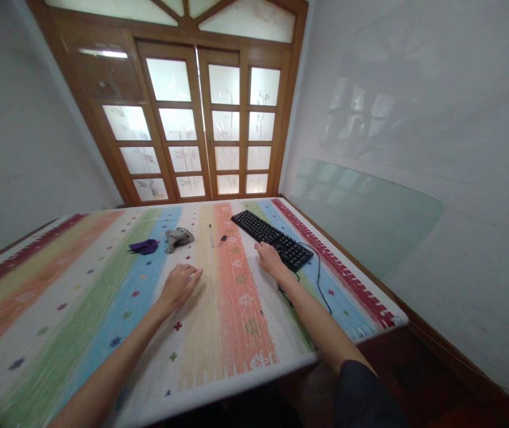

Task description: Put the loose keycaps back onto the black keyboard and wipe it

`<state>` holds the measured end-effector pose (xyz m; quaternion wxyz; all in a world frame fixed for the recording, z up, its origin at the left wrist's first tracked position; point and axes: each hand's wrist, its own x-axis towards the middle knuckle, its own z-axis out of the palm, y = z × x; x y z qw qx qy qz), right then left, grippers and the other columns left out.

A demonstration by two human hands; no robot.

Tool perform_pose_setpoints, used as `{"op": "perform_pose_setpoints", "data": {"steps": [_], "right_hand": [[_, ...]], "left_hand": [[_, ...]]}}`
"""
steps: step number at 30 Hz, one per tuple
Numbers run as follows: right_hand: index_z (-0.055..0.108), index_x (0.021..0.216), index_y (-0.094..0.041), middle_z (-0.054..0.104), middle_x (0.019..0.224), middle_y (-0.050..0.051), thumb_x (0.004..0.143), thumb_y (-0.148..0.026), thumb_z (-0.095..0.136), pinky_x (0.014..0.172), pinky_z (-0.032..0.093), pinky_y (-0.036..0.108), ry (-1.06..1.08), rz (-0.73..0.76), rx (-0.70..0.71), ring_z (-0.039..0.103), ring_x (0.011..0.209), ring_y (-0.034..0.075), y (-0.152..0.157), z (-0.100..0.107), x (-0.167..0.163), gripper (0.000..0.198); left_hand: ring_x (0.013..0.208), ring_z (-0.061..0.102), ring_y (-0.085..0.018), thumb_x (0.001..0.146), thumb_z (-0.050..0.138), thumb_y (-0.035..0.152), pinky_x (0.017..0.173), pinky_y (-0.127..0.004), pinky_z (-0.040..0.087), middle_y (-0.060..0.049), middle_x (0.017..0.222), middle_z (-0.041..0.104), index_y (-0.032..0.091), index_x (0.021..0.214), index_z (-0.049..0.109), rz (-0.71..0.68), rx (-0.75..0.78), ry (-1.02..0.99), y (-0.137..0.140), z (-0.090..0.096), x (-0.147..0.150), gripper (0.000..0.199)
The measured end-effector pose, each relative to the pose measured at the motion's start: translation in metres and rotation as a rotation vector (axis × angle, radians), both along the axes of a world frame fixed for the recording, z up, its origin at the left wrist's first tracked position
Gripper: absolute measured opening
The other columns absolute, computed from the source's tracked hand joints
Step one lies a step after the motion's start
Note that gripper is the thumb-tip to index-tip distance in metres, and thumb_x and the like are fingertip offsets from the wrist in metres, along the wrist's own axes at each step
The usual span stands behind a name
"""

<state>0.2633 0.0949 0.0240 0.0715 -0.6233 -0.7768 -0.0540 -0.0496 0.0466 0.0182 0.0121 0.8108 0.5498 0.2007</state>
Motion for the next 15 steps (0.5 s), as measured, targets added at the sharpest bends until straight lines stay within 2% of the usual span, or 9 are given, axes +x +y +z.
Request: {"op": "perform_pose_setpoints", "data": {"steps": [4, 8, 11, 15], "right_hand": [[0.064, 0.108, -0.011, 0.065, 0.108, 0.015, 0.080, 0.007, 0.043, 0.086, 0.045, 0.028, 0.010, 0.037, 0.015, 0.059, 0.101, 0.022, 0.023, -0.004, -0.001, 0.039], [0.065, 0.109, -0.011, 0.064, 0.108, 0.014, 0.082, 0.003, 0.047, 0.091, 0.046, 0.030, 0.032, 0.097, 0.029, 0.059, 0.102, 0.022, 0.024, -0.008, 0.003, 0.034], [0.062, 0.119, -0.013, 0.060, 0.122, 0.014, 0.088, -0.007, 0.050, 0.099, 0.044, 0.036, 0.050, 0.129, 0.070, 0.056, 0.110, 0.023, 0.005, -0.012, 0.006, 0.034], [0.064, 0.117, -0.016, 0.060, 0.124, 0.015, 0.089, -0.018, 0.055, 0.105, 0.042, 0.043, 0.108, 0.268, 0.097, 0.055, 0.114, 0.027, -0.038, -0.025, 0.016, 0.029]], "left_hand": [[0.097, 0.060, -0.028, 0.100, 0.039, 0.036, 0.088, -0.042, 0.045, -0.013, 0.097, 0.072, 0.016, 0.087, 0.073, 0.005, -0.027, 0.000, -0.002, -0.003, 0.003, 0.042], [0.096, 0.060, -0.027, 0.100, 0.040, 0.035, 0.089, -0.041, 0.044, -0.013, 0.097, 0.072, 0.016, 0.087, 0.072, 0.008, -0.037, -0.014, -0.005, -0.007, 0.000, 0.040], [0.098, 0.060, -0.027, 0.099, 0.041, 0.034, 0.090, -0.040, 0.044, -0.012, 0.099, 0.071, 0.017, 0.087, 0.072, 0.008, -0.042, -0.031, -0.007, -0.009, -0.006, 0.038], [0.099, 0.059, -0.026, 0.098, 0.042, 0.033, 0.092, -0.041, 0.043, -0.011, 0.102, 0.071, 0.018, 0.087, 0.071, -0.027, -0.025, -0.073, -0.011, -0.011, -0.015, 0.034]]}}
